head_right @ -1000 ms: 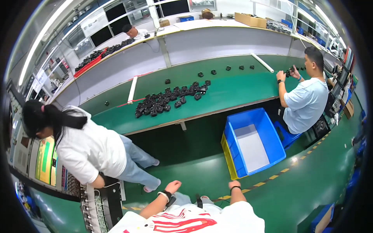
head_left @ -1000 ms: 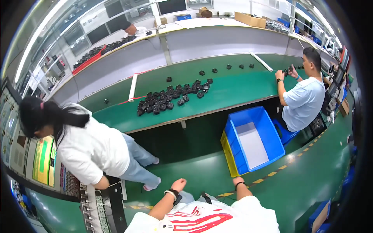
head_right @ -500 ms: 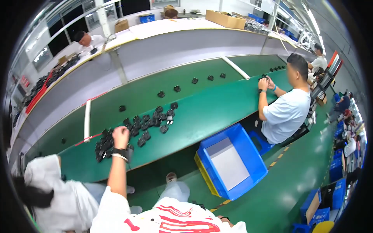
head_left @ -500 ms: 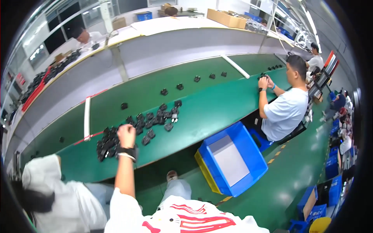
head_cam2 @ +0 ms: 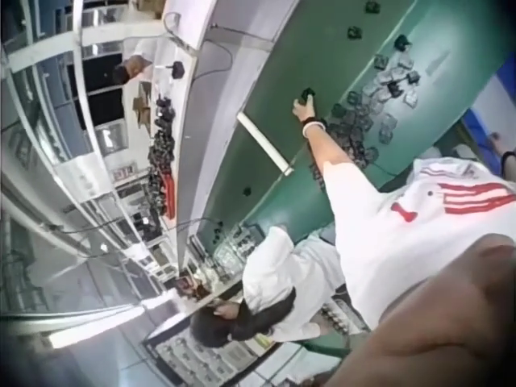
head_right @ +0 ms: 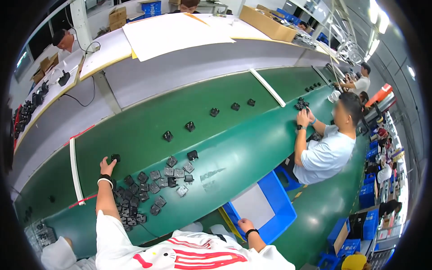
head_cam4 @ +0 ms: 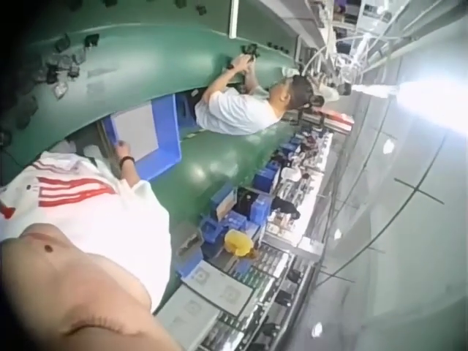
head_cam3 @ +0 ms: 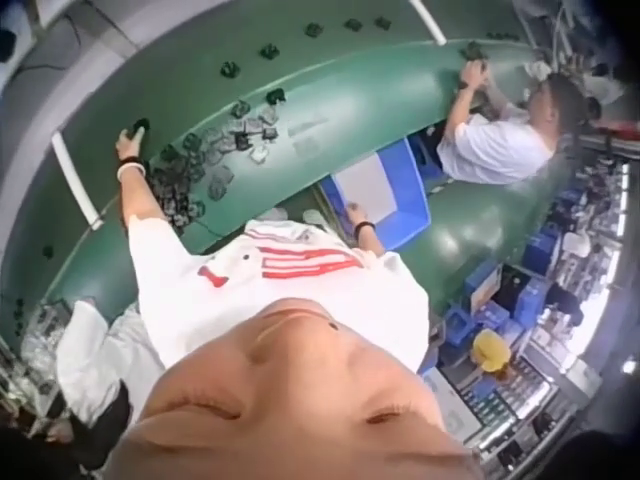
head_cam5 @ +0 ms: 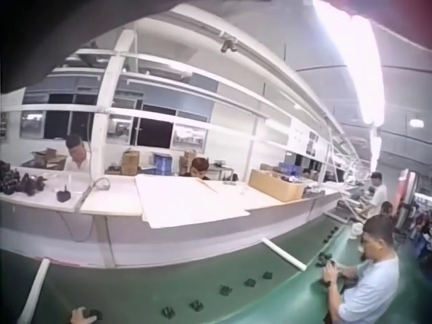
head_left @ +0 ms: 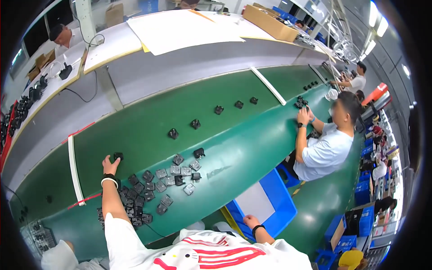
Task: The person picks up power adapters from a table, plugs them into a testing rack, and connects them to cables. After testing, the person disconnects the cables, removes the adapters from the rack, and returns them to the table.
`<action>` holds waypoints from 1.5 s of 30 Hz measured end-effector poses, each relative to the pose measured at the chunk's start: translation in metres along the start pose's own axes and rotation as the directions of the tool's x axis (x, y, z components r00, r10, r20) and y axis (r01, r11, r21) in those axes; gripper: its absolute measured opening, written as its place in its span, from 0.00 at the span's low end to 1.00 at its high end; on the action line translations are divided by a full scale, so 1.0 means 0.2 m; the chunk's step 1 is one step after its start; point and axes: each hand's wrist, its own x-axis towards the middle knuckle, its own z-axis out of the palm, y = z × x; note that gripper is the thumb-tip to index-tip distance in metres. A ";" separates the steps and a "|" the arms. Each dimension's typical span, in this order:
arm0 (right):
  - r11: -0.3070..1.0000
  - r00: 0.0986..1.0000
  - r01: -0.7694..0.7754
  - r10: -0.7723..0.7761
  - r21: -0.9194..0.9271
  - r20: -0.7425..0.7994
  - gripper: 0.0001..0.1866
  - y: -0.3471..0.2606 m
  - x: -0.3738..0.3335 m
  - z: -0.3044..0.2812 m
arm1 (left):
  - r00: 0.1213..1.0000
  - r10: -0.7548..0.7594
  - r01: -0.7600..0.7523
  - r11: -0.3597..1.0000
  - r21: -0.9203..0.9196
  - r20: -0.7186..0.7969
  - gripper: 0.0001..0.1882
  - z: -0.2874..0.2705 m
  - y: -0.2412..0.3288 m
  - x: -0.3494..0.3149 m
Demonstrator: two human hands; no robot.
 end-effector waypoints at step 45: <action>0.484 0.492 0.848 -0.870 0.215 0.020 0.15 -2.38 1.41 -0.23 | 0.945 0.236 -0.309 0.869 0.387 0.225 0.30 1.13 1.51 -0.22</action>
